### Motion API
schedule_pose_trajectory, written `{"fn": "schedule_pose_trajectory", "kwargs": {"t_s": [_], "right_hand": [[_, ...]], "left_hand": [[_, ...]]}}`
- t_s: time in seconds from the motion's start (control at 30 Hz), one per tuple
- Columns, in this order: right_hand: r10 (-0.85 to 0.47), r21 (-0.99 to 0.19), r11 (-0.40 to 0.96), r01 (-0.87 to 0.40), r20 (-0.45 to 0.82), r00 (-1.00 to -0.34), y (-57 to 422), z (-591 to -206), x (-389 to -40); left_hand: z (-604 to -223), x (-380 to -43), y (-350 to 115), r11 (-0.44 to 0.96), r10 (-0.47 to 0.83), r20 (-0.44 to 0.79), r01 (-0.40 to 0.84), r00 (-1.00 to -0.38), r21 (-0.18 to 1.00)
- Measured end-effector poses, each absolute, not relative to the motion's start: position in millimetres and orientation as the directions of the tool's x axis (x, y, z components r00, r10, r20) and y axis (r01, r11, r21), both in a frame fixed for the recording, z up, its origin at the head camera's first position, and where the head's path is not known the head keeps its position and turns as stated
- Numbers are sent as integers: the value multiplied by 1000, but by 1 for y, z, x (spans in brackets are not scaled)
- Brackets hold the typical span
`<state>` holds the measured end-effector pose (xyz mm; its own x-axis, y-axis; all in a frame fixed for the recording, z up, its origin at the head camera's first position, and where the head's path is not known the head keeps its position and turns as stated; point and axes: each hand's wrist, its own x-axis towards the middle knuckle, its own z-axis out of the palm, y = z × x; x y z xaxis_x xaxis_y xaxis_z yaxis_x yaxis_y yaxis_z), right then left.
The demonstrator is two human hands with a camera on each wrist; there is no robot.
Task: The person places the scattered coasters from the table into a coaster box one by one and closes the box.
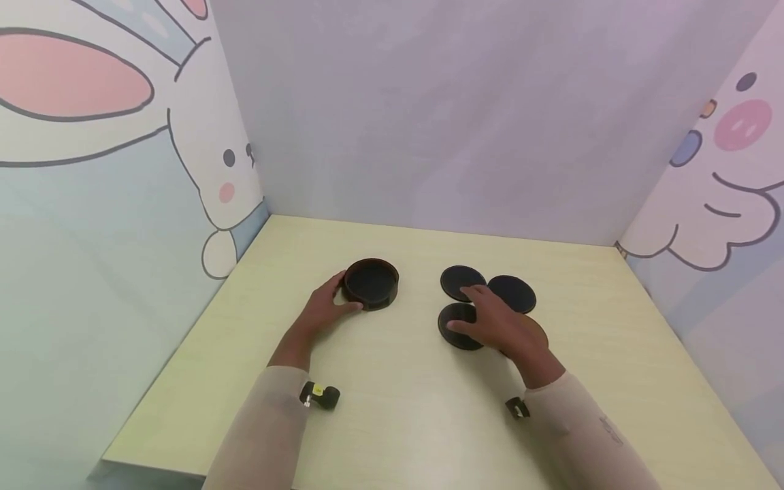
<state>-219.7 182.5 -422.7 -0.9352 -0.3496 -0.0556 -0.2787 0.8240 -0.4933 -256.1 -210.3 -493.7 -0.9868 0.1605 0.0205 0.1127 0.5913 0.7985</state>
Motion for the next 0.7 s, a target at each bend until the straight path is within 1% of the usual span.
{"fn": "schedule_pose_trajectory", "kwargs": {"t_s": [0.2,0.37,0.57,0.7], "right_hand": [[-335,-490,835,-249,-96,-937,188,-421,-220],[-303,-463,861,-211,-134,-944,192,-419,-218],[-253,-388,907,-162,-196,-947,194,-418,-214],[-264,-343,922,-180,-215,-940,195,-419,-213]], "left_hand": [[-494,-257,-211,594,158,19,111,-987,796],[-493,-256,-210,590,153,18,106,-988,800],[-494,-256,-211,596,149,14,101,-989,797],[-495,-256,-211,594,145,-4,84,-989,800]]}}
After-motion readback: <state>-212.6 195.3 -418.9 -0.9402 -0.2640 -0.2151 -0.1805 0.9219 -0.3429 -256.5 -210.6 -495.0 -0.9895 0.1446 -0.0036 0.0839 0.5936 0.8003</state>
